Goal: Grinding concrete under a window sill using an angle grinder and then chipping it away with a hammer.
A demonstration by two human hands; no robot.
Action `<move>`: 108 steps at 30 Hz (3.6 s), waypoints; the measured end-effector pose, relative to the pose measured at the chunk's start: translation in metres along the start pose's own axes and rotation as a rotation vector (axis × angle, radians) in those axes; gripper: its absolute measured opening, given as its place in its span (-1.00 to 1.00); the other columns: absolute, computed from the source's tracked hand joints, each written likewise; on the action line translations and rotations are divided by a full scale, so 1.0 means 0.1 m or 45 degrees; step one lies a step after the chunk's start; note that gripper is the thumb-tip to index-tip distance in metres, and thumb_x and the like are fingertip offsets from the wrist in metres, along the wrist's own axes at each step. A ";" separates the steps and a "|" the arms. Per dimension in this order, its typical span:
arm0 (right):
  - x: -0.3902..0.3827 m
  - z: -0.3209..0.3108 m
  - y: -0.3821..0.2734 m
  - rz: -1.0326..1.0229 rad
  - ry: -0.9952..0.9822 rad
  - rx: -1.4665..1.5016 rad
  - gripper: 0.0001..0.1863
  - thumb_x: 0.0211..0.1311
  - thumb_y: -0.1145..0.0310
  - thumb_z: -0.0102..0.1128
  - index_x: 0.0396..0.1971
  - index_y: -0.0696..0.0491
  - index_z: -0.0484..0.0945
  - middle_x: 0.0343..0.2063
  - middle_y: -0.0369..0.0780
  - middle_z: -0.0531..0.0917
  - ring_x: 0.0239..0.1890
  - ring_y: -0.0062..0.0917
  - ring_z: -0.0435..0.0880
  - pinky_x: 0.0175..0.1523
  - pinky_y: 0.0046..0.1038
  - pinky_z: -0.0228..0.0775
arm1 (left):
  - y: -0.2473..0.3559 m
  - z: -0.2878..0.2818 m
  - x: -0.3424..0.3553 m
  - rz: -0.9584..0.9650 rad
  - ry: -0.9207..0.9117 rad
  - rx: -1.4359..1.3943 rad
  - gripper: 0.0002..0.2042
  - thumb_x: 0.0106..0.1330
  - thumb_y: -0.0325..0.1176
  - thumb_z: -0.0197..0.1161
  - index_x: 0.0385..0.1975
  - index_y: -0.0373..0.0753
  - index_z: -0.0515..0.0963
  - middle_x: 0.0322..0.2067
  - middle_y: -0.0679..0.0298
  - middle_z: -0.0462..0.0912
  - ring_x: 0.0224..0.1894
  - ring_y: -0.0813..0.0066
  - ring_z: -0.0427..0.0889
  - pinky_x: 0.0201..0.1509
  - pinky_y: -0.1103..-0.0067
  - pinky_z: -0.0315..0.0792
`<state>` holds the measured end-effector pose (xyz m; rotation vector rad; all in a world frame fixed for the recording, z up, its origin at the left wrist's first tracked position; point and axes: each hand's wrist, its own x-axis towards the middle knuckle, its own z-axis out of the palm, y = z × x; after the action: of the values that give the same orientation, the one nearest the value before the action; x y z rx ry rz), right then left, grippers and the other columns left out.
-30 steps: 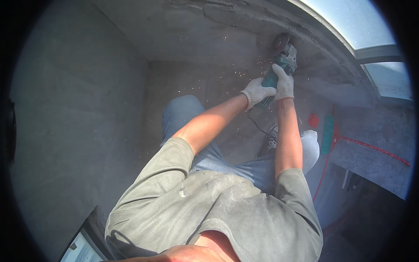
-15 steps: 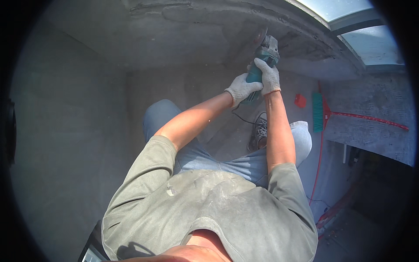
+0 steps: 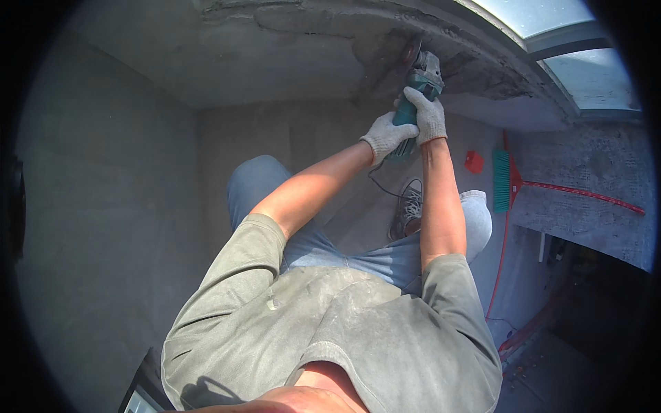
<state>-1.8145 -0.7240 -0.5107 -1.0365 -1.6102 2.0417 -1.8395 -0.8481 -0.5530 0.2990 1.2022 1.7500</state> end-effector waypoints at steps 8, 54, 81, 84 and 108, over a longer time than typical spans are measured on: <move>0.09 -0.05 0.08 0.011 -0.031 -0.038 -0.62 0.16 0.41 0.39 -0.03 0.10 0.52 -0.30 -0.17 0.68 -0.32 -0.32 0.75 -0.26 -0.30 0.64 | -0.08 -0.03 0.06 0.036 0.102 0.113 -0.47 0.01 -0.21 0.48 -0.02 -0.34 0.58 -0.18 0.15 0.70 -0.13 0.38 0.70 -0.03 0.45 0.56; 0.16 -0.05 0.12 -0.059 -0.087 -0.038 -0.64 0.21 0.42 0.34 0.02 0.11 0.56 -0.23 -0.19 0.70 -0.26 -0.36 0.73 -0.17 -0.34 0.63 | -0.12 -0.14 0.14 0.185 0.118 0.362 -0.40 -0.08 -0.02 0.48 -0.07 -0.30 0.63 -0.14 0.01 0.73 -0.05 0.13 0.72 0.04 0.35 0.56; 0.23 -0.11 0.17 -0.107 -0.112 -0.064 -0.65 0.22 0.38 0.35 0.00 0.09 0.58 -0.25 -0.24 0.70 -0.27 -0.45 0.72 -0.19 -0.40 0.61 | -0.18 -0.13 0.16 0.235 0.121 0.266 -0.44 -0.03 -0.10 0.49 -0.05 -0.33 0.62 -0.13 0.06 0.72 -0.05 0.26 0.70 0.05 0.40 0.54; 0.23 -0.11 0.17 -0.076 -0.121 -0.053 -0.65 0.22 0.37 0.36 0.00 0.08 0.58 -0.24 -0.25 0.70 -0.26 -0.46 0.72 -0.19 -0.40 0.61 | -0.16 -0.14 0.17 0.204 0.080 0.296 -0.43 -0.03 -0.11 0.49 -0.04 -0.33 0.61 -0.13 0.05 0.72 -0.05 0.26 0.70 0.05 0.41 0.54; 0.28 -0.14 0.21 -0.111 -0.112 -0.042 -0.61 0.21 0.41 0.36 0.04 0.10 0.56 -0.20 -0.22 0.70 -0.26 -0.43 0.72 -0.16 -0.37 0.61 | -0.19 -0.14 0.19 0.199 0.100 0.290 -0.39 -0.08 -0.05 0.48 -0.04 -0.31 0.61 -0.12 -0.01 0.72 -0.04 0.11 0.71 0.06 0.36 0.54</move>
<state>-1.8192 -0.7022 -0.5409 -0.8825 -1.7068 2.0359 -1.8480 -0.8398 -0.5812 0.4735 1.4730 1.7726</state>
